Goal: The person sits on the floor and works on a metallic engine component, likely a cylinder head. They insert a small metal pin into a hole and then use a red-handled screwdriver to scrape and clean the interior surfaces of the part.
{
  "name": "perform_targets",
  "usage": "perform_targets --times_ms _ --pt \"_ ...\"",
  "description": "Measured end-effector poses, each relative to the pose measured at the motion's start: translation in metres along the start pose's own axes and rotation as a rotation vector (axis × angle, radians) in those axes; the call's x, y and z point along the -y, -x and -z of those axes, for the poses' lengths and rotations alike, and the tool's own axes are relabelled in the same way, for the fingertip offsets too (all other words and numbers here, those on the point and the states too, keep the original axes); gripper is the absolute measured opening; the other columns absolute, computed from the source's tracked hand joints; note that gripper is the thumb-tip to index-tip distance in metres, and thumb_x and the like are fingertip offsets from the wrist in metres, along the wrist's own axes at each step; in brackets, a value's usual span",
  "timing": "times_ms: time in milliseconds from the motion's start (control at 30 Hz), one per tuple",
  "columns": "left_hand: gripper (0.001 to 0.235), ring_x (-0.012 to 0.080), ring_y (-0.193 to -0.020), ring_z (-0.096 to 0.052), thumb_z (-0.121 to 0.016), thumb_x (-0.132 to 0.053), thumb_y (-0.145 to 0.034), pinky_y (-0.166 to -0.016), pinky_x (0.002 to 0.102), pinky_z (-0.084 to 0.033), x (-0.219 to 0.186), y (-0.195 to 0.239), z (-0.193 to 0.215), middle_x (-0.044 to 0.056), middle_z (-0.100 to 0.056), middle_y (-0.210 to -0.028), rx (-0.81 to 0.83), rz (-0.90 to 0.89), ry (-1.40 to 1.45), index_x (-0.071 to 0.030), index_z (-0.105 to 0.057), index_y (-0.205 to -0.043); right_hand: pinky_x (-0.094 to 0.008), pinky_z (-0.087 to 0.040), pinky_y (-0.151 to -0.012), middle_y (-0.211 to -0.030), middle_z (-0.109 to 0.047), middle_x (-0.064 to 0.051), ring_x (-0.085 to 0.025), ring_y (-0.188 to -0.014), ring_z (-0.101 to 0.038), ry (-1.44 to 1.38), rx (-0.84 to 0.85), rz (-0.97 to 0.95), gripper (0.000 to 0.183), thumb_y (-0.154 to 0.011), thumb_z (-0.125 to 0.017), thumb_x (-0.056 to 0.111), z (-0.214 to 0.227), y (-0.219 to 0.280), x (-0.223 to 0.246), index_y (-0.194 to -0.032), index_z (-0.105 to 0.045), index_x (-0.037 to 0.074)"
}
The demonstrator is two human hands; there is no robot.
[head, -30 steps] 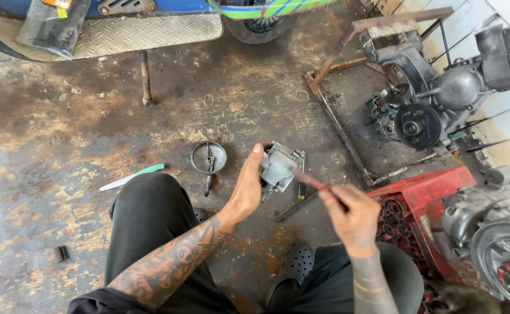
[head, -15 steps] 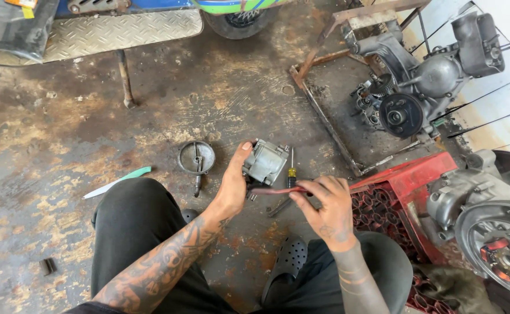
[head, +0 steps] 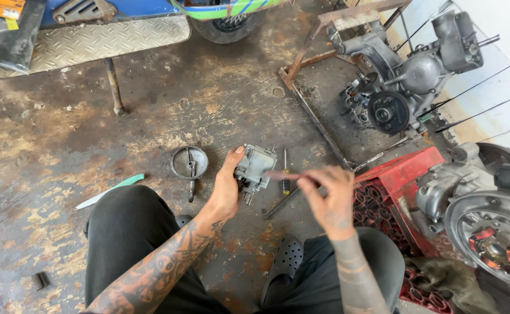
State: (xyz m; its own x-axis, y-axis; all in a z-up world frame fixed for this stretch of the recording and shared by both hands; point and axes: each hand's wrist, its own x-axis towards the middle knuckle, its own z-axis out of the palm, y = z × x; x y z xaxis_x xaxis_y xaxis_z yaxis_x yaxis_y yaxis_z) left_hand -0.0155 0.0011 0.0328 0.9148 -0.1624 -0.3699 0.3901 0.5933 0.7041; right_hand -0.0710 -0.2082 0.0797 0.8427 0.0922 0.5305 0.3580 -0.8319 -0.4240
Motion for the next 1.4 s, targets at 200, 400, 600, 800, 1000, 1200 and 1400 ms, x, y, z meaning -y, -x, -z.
perform_targets --times_ms 200,400,600,800,1000,1200,1400 --pt "0.069 0.0411 -0.128 -0.052 -0.060 -0.052 -0.091 -0.105 0.059 -0.048 -0.007 0.006 -0.005 0.023 -0.047 -0.140 -0.008 0.043 -0.016 -0.015 -0.049 -0.148 -0.037 -0.042 -0.090 -0.073 -0.064 0.002 -0.018 -0.074 -0.065 -0.071 -0.008 -0.044 0.018 -0.097 -0.072 0.038 -0.007 0.003 0.009 -0.094 -0.079 0.022" --pt "0.075 0.0441 -0.134 -0.049 -0.062 -0.053 -0.090 -0.109 0.060 -0.046 0.001 -0.003 0.002 0.025 -0.045 -0.148 -0.014 0.055 -0.012 -0.013 -0.046 -0.151 -0.038 -0.044 -0.088 -0.071 -0.064 0.000 -0.020 -0.071 -0.065 -0.010 0.004 0.040 0.022 -0.092 -0.077 0.040 -0.018 0.009 0.021 -0.089 -0.077 0.018" --pt "0.080 0.0425 -0.131 -0.050 -0.063 -0.053 -0.089 -0.105 0.059 -0.046 0.004 -0.003 0.006 0.024 -0.045 -0.147 -0.007 0.083 -0.014 -0.014 -0.042 -0.156 -0.039 -0.045 -0.086 -0.070 -0.062 -0.001 -0.022 -0.073 -0.065 0.040 -0.020 0.038 0.022 -0.095 -0.072 0.039 -0.023 0.012 -0.001 -0.088 -0.075 0.019" --pt "0.072 0.0378 -0.123 -0.053 -0.064 -0.052 -0.089 -0.099 0.052 -0.051 0.006 -0.009 0.004 0.019 -0.049 -0.138 -0.007 0.092 0.009 -0.018 -0.048 -0.151 -0.037 -0.045 -0.088 -0.072 -0.064 0.000 -0.022 -0.076 -0.067 0.027 -0.070 -0.013 0.022 -0.098 -0.071 0.039 -0.010 0.004 0.008 -0.091 -0.075 0.018" --pt "0.074 0.0373 -0.127 -0.055 -0.068 -0.053 -0.084 -0.103 0.050 -0.048 -0.016 0.014 -0.009 0.018 -0.054 -0.144 -0.087 0.157 0.054 -0.016 -0.054 -0.147 -0.042 -0.046 -0.085 -0.069 -0.063 -0.004 -0.024 -0.073 -0.066 0.032 0.013 -0.048 0.032 -0.100 -0.064 0.043 -0.022 0.007 0.004 -0.087 -0.075 0.016" --pt "0.083 0.0409 -0.134 -0.050 -0.066 -0.053 -0.086 -0.109 0.057 -0.044 -0.006 0.005 0.000 0.025 -0.045 -0.151 -0.065 0.132 0.009 -0.011 -0.043 -0.154 -0.043 -0.049 -0.086 -0.068 -0.066 -0.006 -0.025 -0.071 -0.067 0.003 0.047 -0.068 0.030 -0.099 -0.066 0.040 -0.013 0.005 0.038 -0.087 -0.077 0.014" --pt "0.095 0.0427 -0.140 -0.046 -0.065 -0.054 -0.086 -0.108 0.059 -0.043 -0.011 0.010 -0.005 0.023 -0.036 -0.156 -0.035 0.142 -0.023 -0.014 -0.027 -0.163 -0.038 -0.049 -0.079 -0.071 -0.064 -0.004 -0.026 -0.076 -0.069 0.168 -0.061 -0.022 0.027 -0.095 -0.074 0.039 -0.004 0.003 0.010 -0.086 -0.073 0.014"
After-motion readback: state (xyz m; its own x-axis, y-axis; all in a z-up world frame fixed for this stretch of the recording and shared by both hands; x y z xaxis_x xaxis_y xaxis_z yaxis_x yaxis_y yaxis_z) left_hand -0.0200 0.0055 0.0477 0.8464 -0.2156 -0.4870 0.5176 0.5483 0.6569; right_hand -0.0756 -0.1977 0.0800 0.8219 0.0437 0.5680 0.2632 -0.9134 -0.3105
